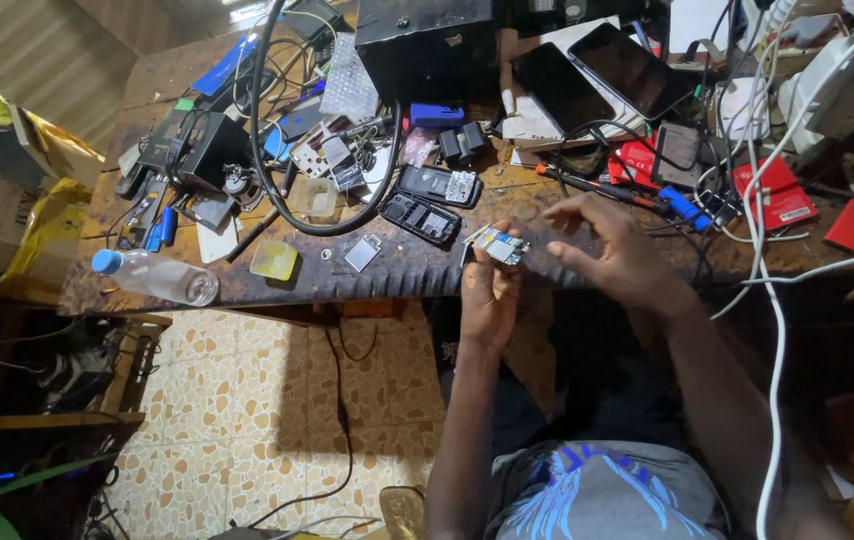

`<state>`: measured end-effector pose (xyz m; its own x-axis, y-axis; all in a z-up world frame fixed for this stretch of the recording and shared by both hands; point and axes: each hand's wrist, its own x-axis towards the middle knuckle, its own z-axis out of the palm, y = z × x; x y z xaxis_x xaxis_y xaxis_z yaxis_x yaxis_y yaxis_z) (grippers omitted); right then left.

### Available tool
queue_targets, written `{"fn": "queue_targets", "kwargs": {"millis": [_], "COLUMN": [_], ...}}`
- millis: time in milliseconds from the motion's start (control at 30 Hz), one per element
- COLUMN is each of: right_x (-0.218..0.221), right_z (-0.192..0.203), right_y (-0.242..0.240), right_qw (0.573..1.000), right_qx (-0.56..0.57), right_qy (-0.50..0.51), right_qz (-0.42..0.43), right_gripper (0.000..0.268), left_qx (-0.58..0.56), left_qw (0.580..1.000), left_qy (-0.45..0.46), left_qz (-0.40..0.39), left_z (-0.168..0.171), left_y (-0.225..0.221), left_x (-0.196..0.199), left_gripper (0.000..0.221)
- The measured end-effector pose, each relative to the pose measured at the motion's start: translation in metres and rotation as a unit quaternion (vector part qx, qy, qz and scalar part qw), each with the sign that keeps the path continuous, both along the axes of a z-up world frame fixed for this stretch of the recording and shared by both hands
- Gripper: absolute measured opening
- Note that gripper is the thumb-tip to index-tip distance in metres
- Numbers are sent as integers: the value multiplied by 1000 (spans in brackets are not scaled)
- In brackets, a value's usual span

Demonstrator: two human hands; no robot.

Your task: A person uses a heat gun on mobile phone parts and then picks up a motherboard to inspect it closely at a repair workbench.

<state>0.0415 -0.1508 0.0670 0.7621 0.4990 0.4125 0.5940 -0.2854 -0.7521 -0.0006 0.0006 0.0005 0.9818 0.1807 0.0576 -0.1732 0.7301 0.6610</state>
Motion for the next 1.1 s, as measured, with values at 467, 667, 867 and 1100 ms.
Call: {"fn": "queue_targets", "kwargs": {"millis": [467,667,867,1100], "right_x": [-15,-31,-36,-22], "right_z": [-5,2,-3,-32], "right_y": [-19,-31,-40,-32], "right_qw": [993,990,988,989], "right_qx": [70,64,83,47], "right_qy": [65,66,67,-3], "right_qz": [-75,-111,-111,-143], "right_gripper": [23,20,17,12], "left_qx": [-344,-94,-62,-84], "left_qw": [922,987,984,983], "left_qy": [33,-34,-62,-59], "left_qz": [-177,-129,-153,-154], "left_z": [16,18,4,9], "left_y": [-12,-19,-19,-29], "left_x": [1,-7,-21,-35], "left_gripper": [51,58,82,81]}}
